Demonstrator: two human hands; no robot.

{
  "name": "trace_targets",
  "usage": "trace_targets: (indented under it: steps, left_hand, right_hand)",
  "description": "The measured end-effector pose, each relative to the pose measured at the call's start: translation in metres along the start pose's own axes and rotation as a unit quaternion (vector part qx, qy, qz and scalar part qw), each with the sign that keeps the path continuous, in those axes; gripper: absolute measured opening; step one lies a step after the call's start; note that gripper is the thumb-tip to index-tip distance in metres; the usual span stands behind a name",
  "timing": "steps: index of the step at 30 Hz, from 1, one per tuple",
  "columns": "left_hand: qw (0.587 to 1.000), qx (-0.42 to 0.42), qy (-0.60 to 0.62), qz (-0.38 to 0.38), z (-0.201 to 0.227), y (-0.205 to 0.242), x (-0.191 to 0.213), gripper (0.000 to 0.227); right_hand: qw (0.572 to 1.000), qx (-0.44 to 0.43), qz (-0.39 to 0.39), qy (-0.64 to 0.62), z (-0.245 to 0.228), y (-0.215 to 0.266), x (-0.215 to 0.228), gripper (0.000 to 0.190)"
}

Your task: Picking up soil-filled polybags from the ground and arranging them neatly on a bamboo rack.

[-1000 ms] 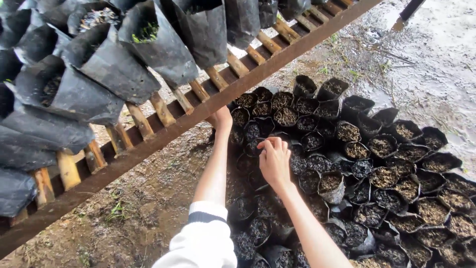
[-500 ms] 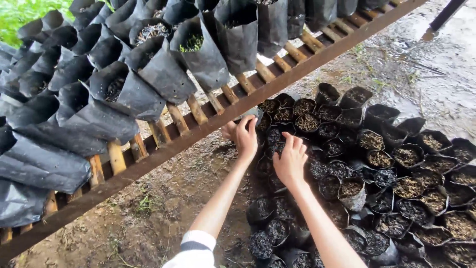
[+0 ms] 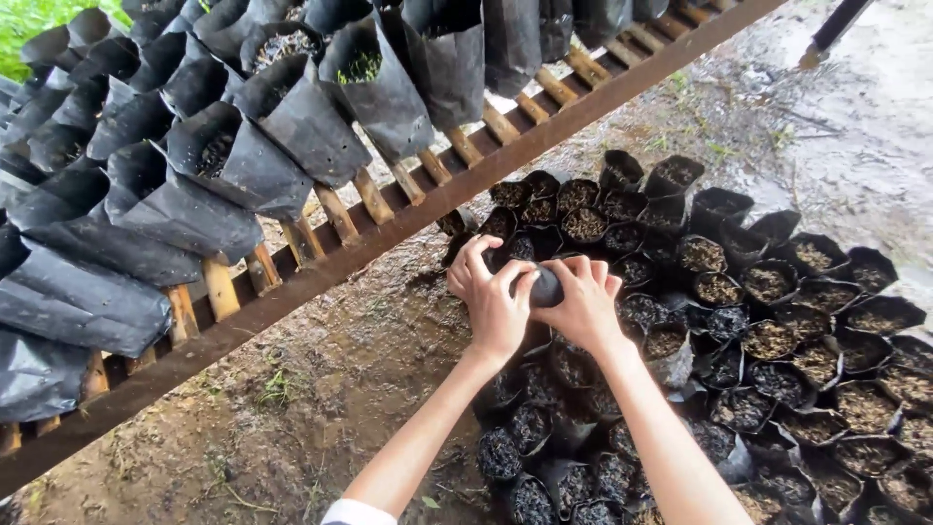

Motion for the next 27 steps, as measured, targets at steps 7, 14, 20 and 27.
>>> trace_targets:
  steps: [7,14,20,27]
  left_hand:
    - [0.996,-0.072,-0.007,-0.056,0.044,-0.014,0.005,0.009]
    - [0.990,-0.124,-0.043,-0.045,0.113,-0.056,0.082,0.009]
    - [0.984,-0.124,-0.048,-0.118,0.245,-0.117,0.209,0.012]
    - [0.980,-0.184,-0.007,-0.075,0.437,-0.220,0.417,0.011]
  right_hand:
    - [0.973,-0.019,-0.219,-0.072,0.010,0.001,-0.010,0.094]
    - [0.977,0.017,-0.199,-0.080,-0.044,0.013,0.084,0.100]
    - [0.964,-0.016,-0.236,-0.123,-0.105,0.069,0.236,0.091]
    - [0.932,0.068,-0.216,-0.283,-0.235,0.072,0.453,0.051]
Point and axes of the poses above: each hand's wrist, its own y-axis away from the middle knuckle, its own x-axis out of the back of the hand, z = x × y, the point moved 9 cm from there along -y, towards the middle knuckle, and after that the axes turned 2 degrees about -z, right-handed, at the moved point
